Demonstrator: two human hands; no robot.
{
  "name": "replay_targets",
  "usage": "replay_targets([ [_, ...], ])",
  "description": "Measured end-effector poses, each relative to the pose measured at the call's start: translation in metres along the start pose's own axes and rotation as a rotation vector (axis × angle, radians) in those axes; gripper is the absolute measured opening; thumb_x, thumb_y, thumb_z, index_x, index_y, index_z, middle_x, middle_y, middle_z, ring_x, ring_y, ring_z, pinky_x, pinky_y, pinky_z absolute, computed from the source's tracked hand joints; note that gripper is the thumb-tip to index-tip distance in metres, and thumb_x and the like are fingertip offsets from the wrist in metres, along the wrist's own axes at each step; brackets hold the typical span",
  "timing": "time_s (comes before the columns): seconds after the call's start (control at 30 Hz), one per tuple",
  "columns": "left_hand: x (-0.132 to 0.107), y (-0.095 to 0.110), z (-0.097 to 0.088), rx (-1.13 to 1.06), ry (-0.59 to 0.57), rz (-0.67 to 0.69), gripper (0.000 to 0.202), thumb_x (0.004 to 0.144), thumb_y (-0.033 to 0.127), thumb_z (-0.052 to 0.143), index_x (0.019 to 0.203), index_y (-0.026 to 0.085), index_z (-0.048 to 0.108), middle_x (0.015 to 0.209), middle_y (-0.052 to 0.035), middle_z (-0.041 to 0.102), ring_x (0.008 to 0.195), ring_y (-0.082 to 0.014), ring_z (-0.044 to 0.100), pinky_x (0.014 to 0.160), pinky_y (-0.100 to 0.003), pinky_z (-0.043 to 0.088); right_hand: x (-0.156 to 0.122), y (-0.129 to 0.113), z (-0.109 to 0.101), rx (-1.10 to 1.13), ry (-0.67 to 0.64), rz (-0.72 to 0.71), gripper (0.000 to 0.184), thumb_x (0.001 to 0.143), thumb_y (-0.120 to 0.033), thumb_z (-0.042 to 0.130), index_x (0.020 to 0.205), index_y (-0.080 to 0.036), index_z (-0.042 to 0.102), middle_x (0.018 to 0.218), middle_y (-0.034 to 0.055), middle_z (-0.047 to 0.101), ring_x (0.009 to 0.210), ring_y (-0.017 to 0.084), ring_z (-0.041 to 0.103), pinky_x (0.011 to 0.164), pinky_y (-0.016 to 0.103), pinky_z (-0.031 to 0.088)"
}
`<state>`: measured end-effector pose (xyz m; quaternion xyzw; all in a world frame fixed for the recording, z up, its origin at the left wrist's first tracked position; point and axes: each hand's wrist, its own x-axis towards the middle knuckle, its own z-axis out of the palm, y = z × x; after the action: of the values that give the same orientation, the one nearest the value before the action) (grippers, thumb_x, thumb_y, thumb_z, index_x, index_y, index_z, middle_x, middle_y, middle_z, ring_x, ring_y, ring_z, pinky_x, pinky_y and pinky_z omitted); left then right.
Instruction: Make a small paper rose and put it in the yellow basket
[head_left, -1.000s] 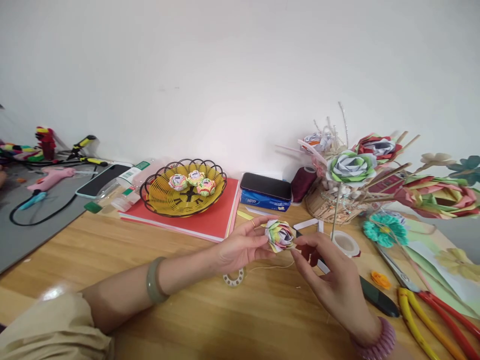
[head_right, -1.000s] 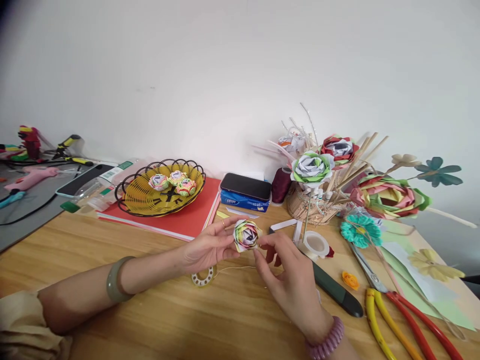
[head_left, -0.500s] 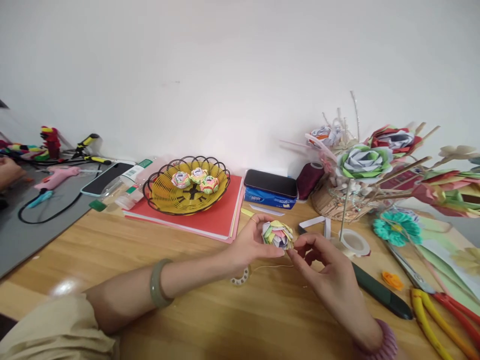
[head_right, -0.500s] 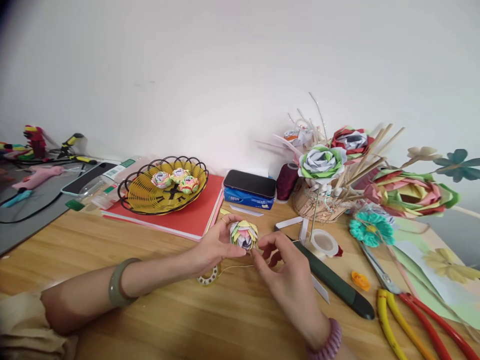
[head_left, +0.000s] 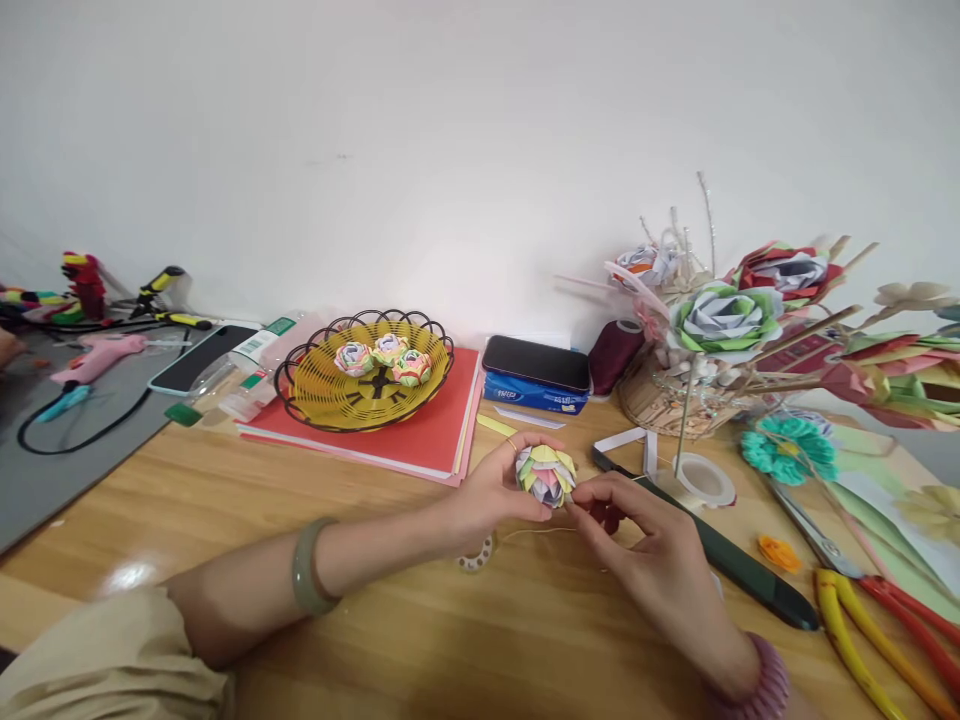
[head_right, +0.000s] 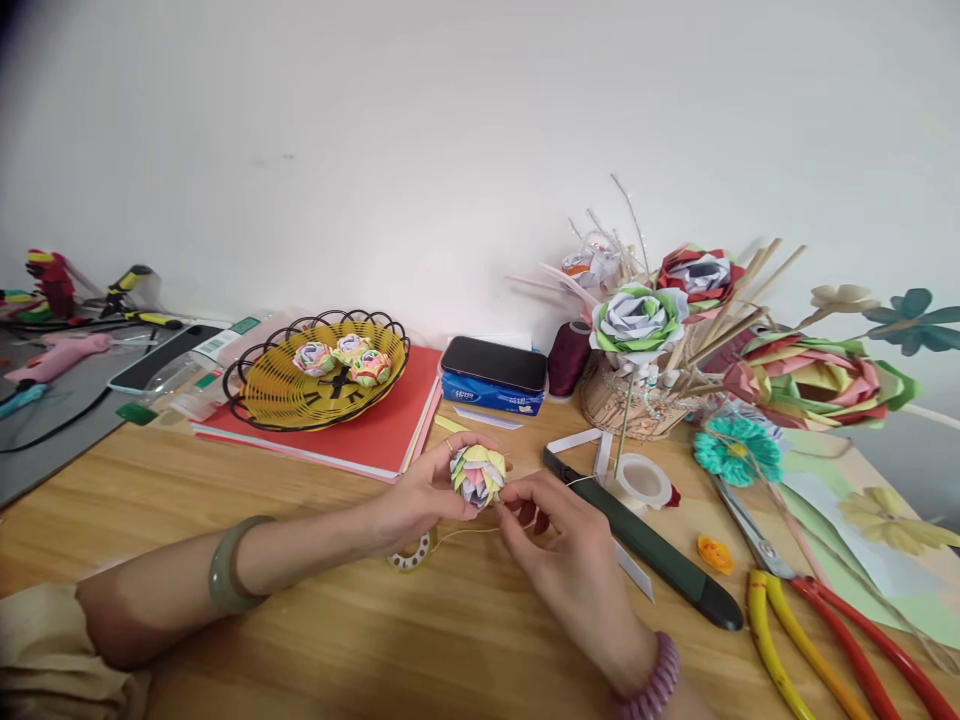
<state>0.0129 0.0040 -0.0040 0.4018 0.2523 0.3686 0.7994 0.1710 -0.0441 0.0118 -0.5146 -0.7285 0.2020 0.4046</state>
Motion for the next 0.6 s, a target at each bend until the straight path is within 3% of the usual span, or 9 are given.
replay_targets([
  [0.37,-0.0028,0.0056,0.0001,-0.11,0.005,-0.121,0.05,0.049,0.002,0.064,0.095,0.018,0.059,0.087,-0.0016,0.061,0.086,-0.0159,0.054,0.076,-0.027,0.038,0.0031,0.0056,-0.0043,0.245,-0.127,0.282,0.022,0.074,-0.04,0.063,0.071,-0.018,0.061,0.065,0.0004,0.061,0.057,0.014,0.053,0.05,0.024,0.043],
  [0.5,-0.0019,0.0036,-0.0017,-0.173,-0.028,-0.122,0.041,0.054,0.002,0.064,0.092,0.017,0.059,0.089,-0.003,0.062,0.084,-0.0152,0.055,0.079,-0.03,0.041,0.0033,0.0057,-0.0062,0.274,-0.118,0.281,0.02,0.076,-0.038,0.061,0.076,-0.019,0.061,0.068,0.0004,0.063,0.06,0.014,0.056,0.052,0.025,0.045],
  [0.6,-0.0012,0.0011,-0.0032,-0.199,-0.056,-0.116,0.034,0.06,0.005,0.063,0.092,0.016,0.057,0.093,-0.0049,0.062,0.082,-0.0155,0.057,0.079,-0.034,0.043,0.0011,0.0063,-0.0068,0.229,-0.051,0.199,0.014,0.081,-0.034,0.057,0.081,-0.02,0.059,0.076,0.0015,0.062,0.065,0.015,0.057,0.057,0.026,0.047],
])
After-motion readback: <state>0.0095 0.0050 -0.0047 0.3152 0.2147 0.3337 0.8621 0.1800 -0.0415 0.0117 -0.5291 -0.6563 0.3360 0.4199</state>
